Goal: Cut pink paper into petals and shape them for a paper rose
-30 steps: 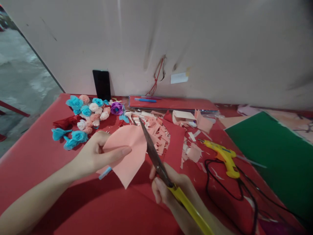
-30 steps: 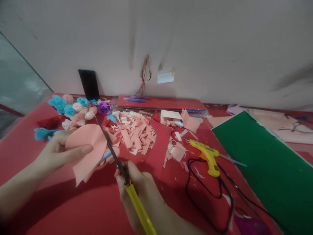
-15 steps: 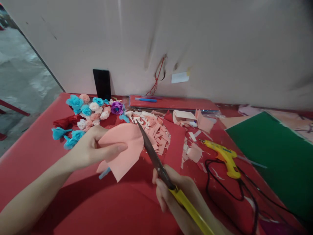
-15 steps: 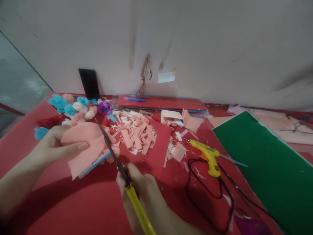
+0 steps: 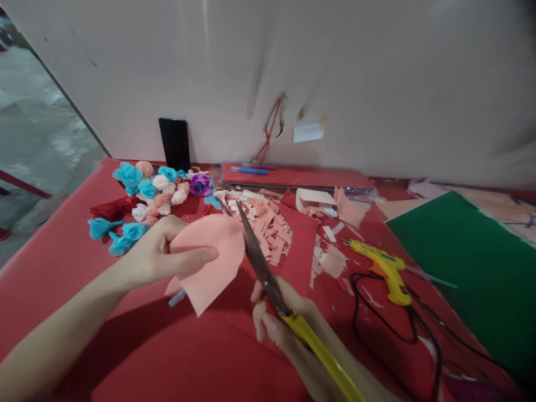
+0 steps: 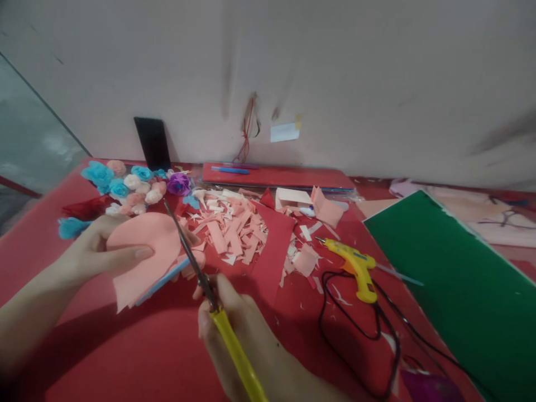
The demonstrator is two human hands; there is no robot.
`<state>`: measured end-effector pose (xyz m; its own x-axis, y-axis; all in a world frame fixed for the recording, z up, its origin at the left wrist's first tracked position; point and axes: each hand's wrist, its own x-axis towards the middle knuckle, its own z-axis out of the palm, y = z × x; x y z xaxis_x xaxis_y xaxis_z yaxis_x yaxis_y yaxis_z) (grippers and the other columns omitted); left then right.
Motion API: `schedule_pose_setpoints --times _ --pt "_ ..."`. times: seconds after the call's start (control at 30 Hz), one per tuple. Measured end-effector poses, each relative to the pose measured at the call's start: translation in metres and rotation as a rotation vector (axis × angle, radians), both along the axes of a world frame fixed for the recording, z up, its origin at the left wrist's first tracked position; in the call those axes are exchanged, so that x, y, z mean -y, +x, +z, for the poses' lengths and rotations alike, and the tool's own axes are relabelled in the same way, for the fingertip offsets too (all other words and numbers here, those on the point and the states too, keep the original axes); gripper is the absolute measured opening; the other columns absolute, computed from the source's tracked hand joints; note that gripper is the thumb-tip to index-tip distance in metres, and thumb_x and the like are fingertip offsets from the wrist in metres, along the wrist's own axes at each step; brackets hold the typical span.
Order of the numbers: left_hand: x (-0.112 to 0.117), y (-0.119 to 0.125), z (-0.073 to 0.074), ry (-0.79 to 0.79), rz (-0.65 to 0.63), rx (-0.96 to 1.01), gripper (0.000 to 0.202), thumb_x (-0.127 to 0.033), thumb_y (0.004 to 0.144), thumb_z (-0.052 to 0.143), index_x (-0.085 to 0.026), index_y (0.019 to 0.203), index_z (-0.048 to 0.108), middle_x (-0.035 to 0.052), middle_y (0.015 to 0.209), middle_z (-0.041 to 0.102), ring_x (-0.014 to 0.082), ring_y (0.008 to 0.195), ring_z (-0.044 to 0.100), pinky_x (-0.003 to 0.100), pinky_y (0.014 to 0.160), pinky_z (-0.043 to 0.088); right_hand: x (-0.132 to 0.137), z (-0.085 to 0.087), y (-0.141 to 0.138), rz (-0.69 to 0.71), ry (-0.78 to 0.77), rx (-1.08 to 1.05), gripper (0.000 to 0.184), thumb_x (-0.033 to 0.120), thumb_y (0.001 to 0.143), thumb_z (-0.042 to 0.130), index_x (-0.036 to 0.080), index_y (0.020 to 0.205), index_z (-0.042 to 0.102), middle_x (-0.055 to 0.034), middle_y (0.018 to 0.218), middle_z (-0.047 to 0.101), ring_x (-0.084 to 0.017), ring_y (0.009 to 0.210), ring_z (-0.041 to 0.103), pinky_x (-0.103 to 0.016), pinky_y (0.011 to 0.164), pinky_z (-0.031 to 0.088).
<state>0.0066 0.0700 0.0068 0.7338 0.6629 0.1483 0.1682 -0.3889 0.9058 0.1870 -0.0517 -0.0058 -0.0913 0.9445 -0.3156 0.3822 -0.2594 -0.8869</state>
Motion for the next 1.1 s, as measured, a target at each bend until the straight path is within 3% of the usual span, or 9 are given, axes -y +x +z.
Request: schedule_pose_setpoints --times 0.23,0.43,0.57,0.7,0.9,1.1 --pt "0.001 0.002 0.002 -0.084 -0.079 -0.031 0.043 -0.022 0.076 0.053 -0.015 0.037 0.036 -0.0055 0.033 0.035 0.0034 0.032 0.029 0.018 0.034 0.022 0.003 -0.006 0.002 -0.013 0.001 0.079 0.020 0.033 0.084 0.032 0.019 0.087 0.045 0.0043 0.054 0.043 -0.009 0.044 0.039 -0.020 0.044 0.030" --pt "0.000 -0.001 0.002 -0.087 -0.116 -0.076 0.042 -0.025 0.078 0.052 -0.016 0.037 0.043 -0.0044 0.031 0.040 0.0049 0.031 0.035 0.018 0.033 0.025 0.002 -0.010 0.001 -0.046 -0.054 0.095 0.025 0.040 0.085 0.036 0.018 0.077 0.046 0.0073 0.044 0.036 -0.006 0.037 0.030 -0.018 0.037 0.022" --pt "0.000 -0.001 0.003 -0.093 -0.122 -0.054 0.040 -0.023 0.078 0.052 -0.015 0.039 0.046 -0.0044 0.032 0.044 0.0046 0.030 0.038 0.017 0.032 0.024 0.003 -0.011 0.001 -0.079 0.007 0.051 0.028 0.043 0.084 0.038 0.018 0.073 0.045 0.0084 0.041 0.032 -0.005 0.035 0.027 -0.017 0.036 0.023" --pt "-0.001 -0.002 0.004 -0.076 -0.078 -0.066 0.034 -0.024 0.075 0.056 -0.015 0.042 0.052 -0.0048 0.033 0.043 0.0044 0.030 0.035 0.018 0.032 0.023 0.003 -0.008 0.002 -0.080 0.042 0.092 0.028 0.042 0.083 0.040 0.018 0.070 0.045 0.0093 0.039 0.030 -0.005 0.033 0.025 -0.017 0.035 0.022" --pt "-0.008 -0.005 0.003 -0.048 -0.022 -0.068 0.034 -0.022 0.072 0.058 -0.014 0.040 0.048 -0.0062 0.034 0.038 0.0037 0.033 0.033 0.017 0.033 0.021 0.003 0.000 0.005 -0.067 0.041 0.113 0.027 0.040 0.084 0.040 0.019 0.067 0.043 0.0092 0.040 0.027 -0.005 0.033 0.026 -0.018 0.034 0.021" --pt "-0.009 -0.003 -0.004 -0.115 0.079 0.008 0.024 -0.020 0.071 0.058 -0.016 0.047 0.053 -0.0067 0.038 0.043 0.0038 0.034 0.035 0.016 0.033 0.025 0.001 0.005 0.003 -0.129 0.087 0.121 0.028 0.038 0.083 0.038 0.019 0.063 0.038 0.0085 0.040 0.030 -0.005 0.032 0.029 -0.018 0.034 0.020"
